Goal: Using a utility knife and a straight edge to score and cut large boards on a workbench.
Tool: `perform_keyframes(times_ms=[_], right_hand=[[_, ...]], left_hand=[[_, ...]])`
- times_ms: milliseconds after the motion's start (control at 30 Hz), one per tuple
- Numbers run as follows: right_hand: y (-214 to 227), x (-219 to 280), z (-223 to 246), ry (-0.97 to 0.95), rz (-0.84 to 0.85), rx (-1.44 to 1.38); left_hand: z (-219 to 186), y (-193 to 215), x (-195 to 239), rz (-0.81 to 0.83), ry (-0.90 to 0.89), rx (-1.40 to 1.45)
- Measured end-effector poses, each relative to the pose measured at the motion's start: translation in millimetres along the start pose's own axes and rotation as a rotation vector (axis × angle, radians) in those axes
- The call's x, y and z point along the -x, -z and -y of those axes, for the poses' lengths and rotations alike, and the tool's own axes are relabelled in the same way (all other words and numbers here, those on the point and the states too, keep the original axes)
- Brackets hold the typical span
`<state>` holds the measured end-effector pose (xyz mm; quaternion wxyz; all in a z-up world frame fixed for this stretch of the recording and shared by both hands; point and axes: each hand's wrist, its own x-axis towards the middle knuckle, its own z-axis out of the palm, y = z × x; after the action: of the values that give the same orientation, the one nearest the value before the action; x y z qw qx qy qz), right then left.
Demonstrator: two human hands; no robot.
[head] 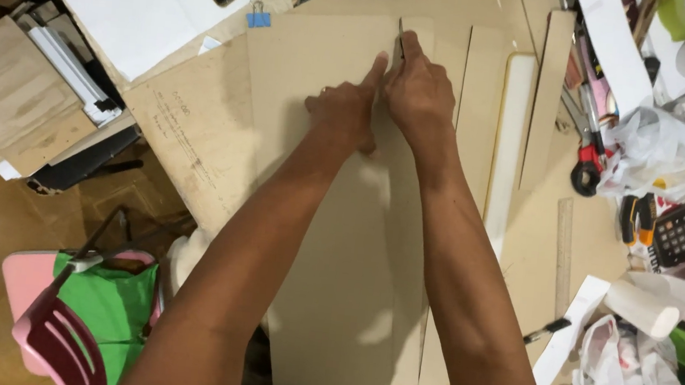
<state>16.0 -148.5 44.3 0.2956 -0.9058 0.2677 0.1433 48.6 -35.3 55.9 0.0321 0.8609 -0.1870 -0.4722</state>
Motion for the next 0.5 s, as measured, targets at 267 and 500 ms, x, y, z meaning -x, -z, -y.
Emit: perform_keyframes(times_ms=[267,500], right_hand=[[-24,15,-32,0.273,-0.244,-0.02],[-26,59,-40,0.304,-0.215,0.015]], left_hand=[[-3,6,1,0.035,0.007,-0.007],[-5,5,7,0.0,0.008,0.016]])
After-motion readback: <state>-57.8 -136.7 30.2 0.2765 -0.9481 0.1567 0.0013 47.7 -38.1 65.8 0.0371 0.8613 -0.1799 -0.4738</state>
